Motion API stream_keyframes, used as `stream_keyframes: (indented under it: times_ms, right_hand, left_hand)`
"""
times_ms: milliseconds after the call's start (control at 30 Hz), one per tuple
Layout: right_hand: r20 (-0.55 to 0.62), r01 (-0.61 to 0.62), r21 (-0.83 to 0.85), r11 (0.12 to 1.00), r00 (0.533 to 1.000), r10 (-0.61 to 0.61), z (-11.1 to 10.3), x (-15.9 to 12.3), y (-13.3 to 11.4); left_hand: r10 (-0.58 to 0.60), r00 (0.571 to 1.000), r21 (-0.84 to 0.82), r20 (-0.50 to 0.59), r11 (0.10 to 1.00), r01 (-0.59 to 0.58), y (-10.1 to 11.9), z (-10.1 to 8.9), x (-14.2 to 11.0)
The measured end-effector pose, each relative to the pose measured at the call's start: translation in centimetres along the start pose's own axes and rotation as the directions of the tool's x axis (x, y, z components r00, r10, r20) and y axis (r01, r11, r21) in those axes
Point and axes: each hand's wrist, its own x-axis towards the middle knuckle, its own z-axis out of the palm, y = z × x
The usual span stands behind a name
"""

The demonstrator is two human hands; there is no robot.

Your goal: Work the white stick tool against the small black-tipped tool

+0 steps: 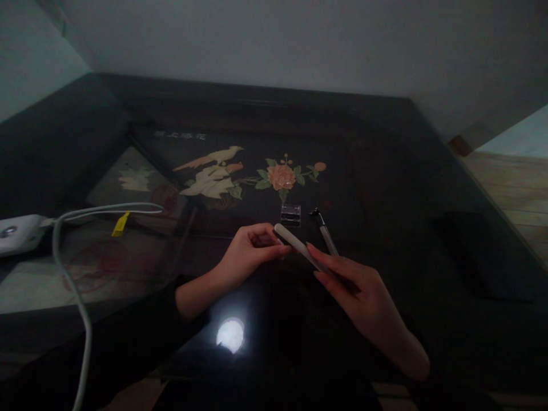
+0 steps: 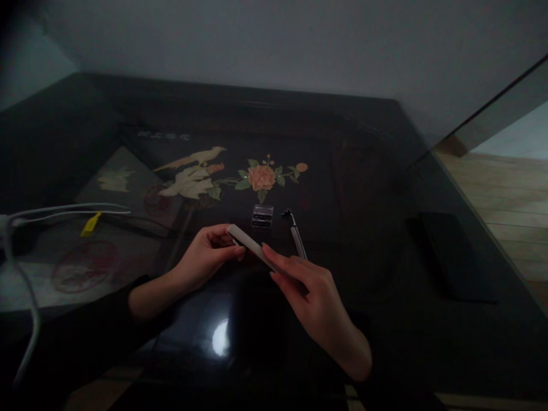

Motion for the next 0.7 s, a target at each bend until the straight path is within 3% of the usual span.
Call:
stream_keyframes:
  times_ms: [333, 700]
  right_hand:
    - [0.047, -0.037, -0.049, 0.998, 0.998, 0.039, -1.0, -0.3, 0.5]
    - [0.015, 0.005, 0.043, 0.999, 1.000, -0.006, 0.1, -0.2, 0.1]
  left_hand:
    - [0.102, 0.989, -0.047, -0.105, 0.993, -0.107, -0.2, -1.1, 0.4]
    - [0.004, 1.000, 0.054, 0.003, 0.999, -0.005, 0.1, 0.1, 0.0]
